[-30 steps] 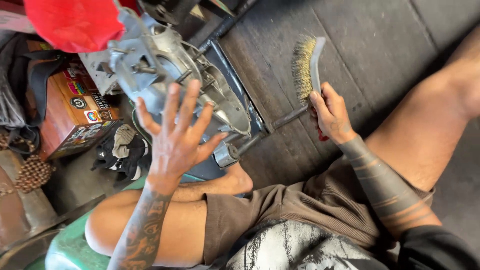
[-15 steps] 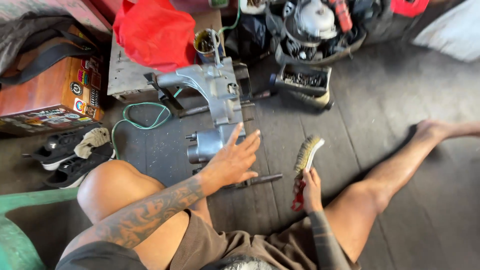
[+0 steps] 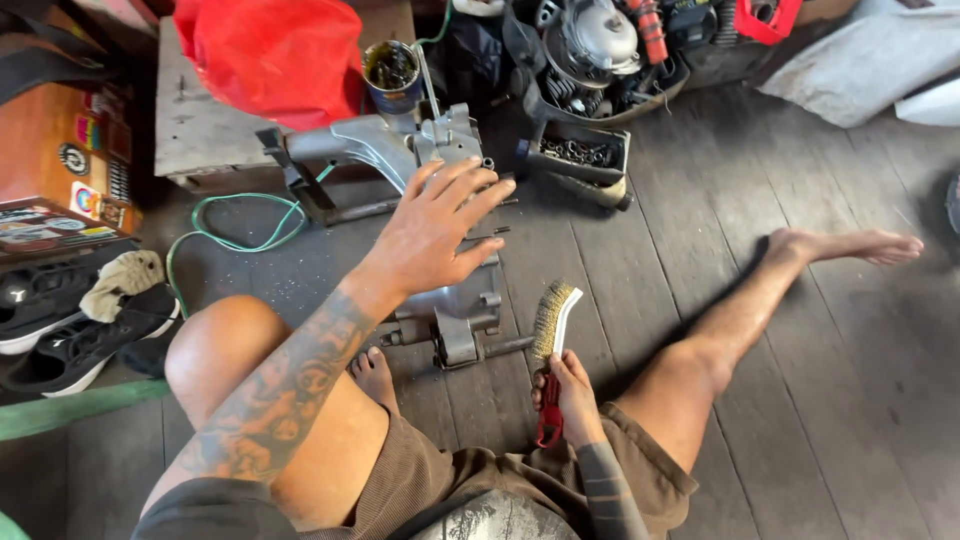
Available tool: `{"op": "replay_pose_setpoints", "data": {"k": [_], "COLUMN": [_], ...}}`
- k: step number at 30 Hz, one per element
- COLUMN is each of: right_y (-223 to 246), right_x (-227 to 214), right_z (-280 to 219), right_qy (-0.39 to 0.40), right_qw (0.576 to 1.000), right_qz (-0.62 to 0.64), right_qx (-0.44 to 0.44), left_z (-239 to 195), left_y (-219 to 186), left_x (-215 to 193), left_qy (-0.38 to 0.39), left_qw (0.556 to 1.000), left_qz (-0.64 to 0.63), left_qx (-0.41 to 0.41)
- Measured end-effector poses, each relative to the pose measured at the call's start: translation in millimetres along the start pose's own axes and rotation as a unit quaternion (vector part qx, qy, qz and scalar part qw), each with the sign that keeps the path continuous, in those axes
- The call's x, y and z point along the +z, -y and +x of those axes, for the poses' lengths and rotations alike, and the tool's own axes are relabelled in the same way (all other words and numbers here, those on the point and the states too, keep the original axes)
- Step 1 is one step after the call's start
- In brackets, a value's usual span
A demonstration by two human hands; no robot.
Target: Using a wire brush to vigorously clean dirt and oxidation from a motorcycle engine casing.
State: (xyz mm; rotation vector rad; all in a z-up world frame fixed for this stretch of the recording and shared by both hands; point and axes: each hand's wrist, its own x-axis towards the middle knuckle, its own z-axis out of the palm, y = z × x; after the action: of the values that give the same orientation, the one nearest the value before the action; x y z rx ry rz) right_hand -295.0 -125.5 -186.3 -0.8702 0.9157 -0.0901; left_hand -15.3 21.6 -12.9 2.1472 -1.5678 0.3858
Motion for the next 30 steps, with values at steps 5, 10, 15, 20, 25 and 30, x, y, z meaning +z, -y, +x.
{"op": "replay_pose_setpoints", "data": {"k": [5,10,15,20,25,30], "right_y": [-30.7,-11.5,-1.4,-9.9,40.0,79.7], "right_x": [-16.6,12.7,20.4,6.7,9.4,6.0], "right_z": [-17.7,-50.3,-49.4,-40.7,-61.1,-80.6], "right_qy": [0.0,-0.03,-0.008,0.072,0.092,0.155], "right_qw": [0.999,0.992,0.989,0.987,0.931,0.913], "right_qz": [0.043,0.09,0.102,-0.14,-0.352,-0.373], "right_qx": [0.004,0.087,0.103,-0.021,-0.003,-0.052], "left_z": [0.9,-6.5,-17.3,-28.0,-15.4,-33.5], "left_y": [21.0,40.8,50.1,67.0,54.0,67.4], "left_x": [4.0,-13.7,-13.7,-2.0,-10.5,-0.6], "left_qy": [-0.041,0.08,0.081,0.064,0.135,0.062], "left_qw": [0.998,0.994,0.995,0.986,0.881,0.928], "left_qz": [-0.045,-0.024,-0.043,-0.073,-0.15,-0.174], "left_qx": [-0.006,-0.07,-0.05,-0.137,-0.427,-0.323]}}
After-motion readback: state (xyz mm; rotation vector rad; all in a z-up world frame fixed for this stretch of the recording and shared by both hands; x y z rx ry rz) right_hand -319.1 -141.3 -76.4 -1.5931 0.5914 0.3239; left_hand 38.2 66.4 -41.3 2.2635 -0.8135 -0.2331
